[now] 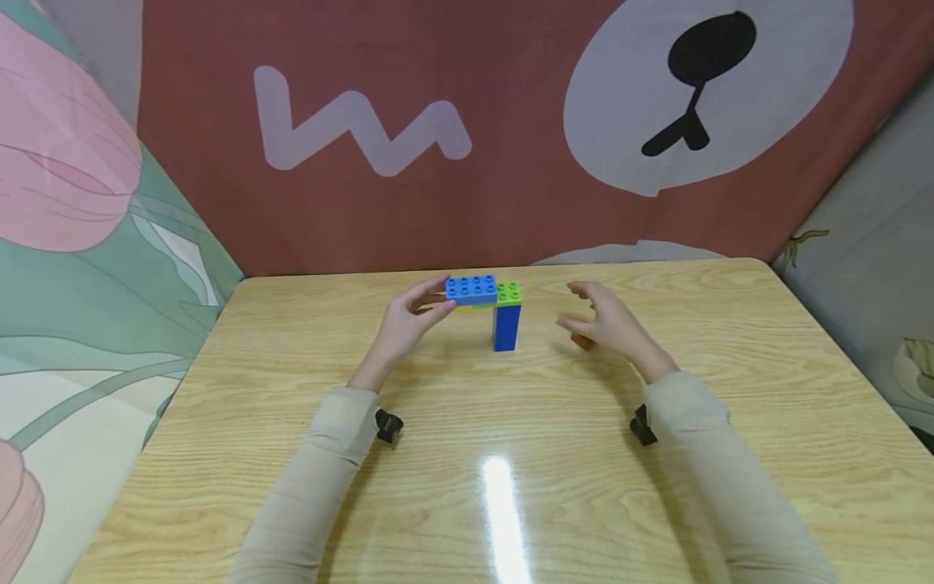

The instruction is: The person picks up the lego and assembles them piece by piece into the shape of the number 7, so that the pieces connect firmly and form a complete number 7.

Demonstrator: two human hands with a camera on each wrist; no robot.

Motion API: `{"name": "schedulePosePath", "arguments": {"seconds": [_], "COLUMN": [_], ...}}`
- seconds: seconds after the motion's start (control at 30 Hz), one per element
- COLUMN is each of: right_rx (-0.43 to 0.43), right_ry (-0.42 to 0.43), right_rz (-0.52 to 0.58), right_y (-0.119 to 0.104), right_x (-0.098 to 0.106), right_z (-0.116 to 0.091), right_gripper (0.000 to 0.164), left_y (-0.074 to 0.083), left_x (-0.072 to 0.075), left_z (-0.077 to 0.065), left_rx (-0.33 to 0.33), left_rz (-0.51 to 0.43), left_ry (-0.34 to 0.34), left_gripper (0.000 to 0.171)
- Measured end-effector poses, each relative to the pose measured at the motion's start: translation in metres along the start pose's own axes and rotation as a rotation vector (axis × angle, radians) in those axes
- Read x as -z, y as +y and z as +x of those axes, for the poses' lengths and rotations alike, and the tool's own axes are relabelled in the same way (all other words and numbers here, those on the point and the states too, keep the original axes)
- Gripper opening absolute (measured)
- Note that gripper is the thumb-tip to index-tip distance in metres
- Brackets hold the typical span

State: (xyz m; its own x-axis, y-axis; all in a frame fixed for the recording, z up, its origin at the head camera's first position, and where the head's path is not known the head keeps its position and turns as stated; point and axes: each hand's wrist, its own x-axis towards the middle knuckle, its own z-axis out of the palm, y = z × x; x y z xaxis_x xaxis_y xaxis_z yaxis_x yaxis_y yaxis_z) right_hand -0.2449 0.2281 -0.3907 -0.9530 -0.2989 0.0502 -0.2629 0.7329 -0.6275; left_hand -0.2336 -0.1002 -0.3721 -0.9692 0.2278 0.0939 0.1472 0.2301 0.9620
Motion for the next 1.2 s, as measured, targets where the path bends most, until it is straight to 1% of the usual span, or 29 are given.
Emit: {"name": "schedulePosePath", "arguments": {"seconds": [0.13,0.27,0.37,0.5,0.6,0.83,1.07,1.2], "right_rx": [-0.038,-0.052,-0.048,-0.043,-0.048,-0.068,-0.092,-0.094], "right_ry": [-0.065,-0.128,-0.166,-0.194,-0.208,-0.233,-0.225,-0.197], "right_rz": [0.001,-0.013,-0.021,-0.059,-0.097,-0.137,-0.138,-0.124], "right_y": [0.010,0.016,0.017,0.018,0.020,0.025,0.026,0.025], "right_x": [0.001,0.002,0.002,0.001,0.000,0.000,0.002,0.003], "right_z": [-0.003,-0.006,-0.009,-0.010,-0.009,-0.009,-0.010,-0.010], "right_gripper": [0.067,0.069,0.070,0.070,0.068,0.063,0.057,0.055], "left_y": [0.001,0.002,0.002,0.002,0.001,0.001,0.001,0.002], "left_x": [0.000,0.000,-0.001,-0.001,0.000,0.000,0.000,0.000], "left_z": [0.000,0.000,-0.001,-0.001,-0.001,-0.001,0.000,0.000], "left_rx": [0.004,0.005,0.005,0.005,0.006,0.010,0.017,0.017], "left_rz": [-0.003,-0.004,0.004,0.009,0.012,0.015,0.017,0.016], "left_ry": [0.000,0.000,0.002,0.000,-0.002,-0.007,-0.009,-0.013], "left_gripper": [0.049,0.049,0.050,0.050,0.050,0.050,0.050,0.050]}}
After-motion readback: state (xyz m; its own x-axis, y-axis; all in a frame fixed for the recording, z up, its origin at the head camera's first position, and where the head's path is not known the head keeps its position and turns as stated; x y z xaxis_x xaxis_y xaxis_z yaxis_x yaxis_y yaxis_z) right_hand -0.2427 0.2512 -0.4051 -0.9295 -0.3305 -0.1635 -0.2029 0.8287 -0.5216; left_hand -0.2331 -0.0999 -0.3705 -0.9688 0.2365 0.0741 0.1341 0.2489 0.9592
